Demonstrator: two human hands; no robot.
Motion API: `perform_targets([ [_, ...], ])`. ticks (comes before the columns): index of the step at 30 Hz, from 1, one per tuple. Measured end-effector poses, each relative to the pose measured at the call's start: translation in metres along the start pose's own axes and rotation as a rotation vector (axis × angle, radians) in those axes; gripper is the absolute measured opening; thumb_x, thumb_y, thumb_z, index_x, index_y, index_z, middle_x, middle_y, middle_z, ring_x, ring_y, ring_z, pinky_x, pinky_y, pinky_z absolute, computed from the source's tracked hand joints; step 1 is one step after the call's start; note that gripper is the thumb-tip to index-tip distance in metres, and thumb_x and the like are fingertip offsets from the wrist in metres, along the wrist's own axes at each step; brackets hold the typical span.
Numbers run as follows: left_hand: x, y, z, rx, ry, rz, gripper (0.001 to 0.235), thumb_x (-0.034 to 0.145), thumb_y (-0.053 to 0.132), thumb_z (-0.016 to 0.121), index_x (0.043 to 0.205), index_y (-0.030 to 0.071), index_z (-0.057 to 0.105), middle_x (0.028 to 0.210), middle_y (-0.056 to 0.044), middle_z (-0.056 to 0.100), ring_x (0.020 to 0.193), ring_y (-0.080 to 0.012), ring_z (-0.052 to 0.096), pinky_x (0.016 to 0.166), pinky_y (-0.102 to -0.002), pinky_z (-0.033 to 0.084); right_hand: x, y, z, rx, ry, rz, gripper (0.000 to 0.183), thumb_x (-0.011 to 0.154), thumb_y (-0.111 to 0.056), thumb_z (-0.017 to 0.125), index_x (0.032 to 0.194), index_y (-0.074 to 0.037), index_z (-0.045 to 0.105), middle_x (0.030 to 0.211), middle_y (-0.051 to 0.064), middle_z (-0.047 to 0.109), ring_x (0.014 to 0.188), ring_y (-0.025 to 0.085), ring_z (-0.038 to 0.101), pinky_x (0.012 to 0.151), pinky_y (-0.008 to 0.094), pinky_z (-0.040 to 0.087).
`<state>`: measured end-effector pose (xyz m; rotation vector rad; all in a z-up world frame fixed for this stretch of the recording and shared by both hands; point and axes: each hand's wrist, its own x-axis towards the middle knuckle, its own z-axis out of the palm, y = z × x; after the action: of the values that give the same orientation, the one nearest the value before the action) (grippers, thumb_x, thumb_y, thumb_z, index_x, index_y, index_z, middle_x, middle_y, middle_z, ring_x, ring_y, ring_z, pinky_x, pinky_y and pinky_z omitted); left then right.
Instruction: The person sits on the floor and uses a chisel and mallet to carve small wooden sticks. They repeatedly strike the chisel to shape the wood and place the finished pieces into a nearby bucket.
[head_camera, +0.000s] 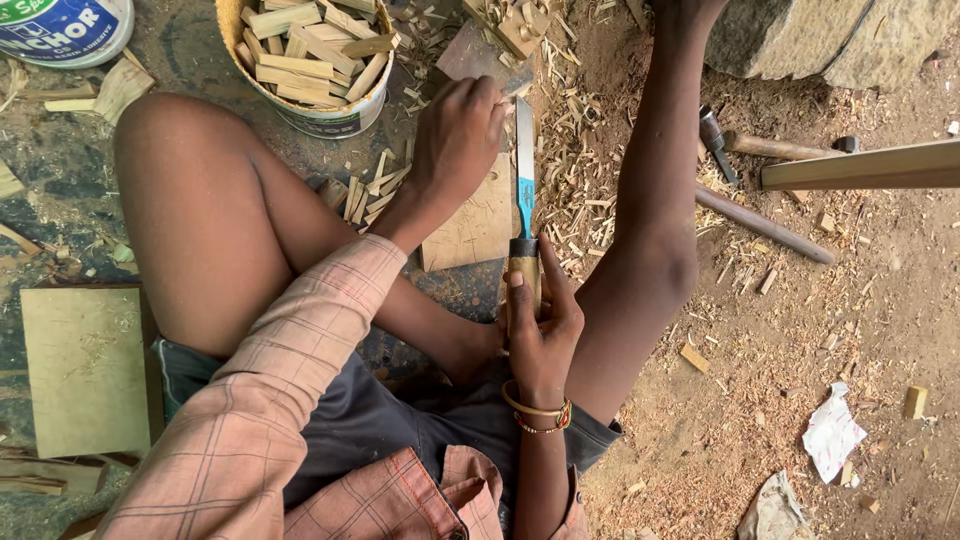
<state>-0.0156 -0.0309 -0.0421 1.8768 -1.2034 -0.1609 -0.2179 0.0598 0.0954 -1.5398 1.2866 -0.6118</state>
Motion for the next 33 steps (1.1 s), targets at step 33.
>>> perform_targets([
  [33, 0.008, -0.005, -0.021, -0.200, 0.147, -0.004, 0.015, 0.088, -0.004, 0.076, 0.090, 0.005, 0.065, 0.085, -0.005, 0.066, 0.064, -0.0141, 0.066, 0.057, -0.030, 0.050, 0.028, -0.030, 0.035, -0.556, 0.055, -0.371, 0.048, 0.099, -0.013, 0.062, 0.145, 0.000, 0.057, 0.113, 0.025, 0.074, 0.094, 0.036, 0.076, 0.080, 0.041, 0.059],
])
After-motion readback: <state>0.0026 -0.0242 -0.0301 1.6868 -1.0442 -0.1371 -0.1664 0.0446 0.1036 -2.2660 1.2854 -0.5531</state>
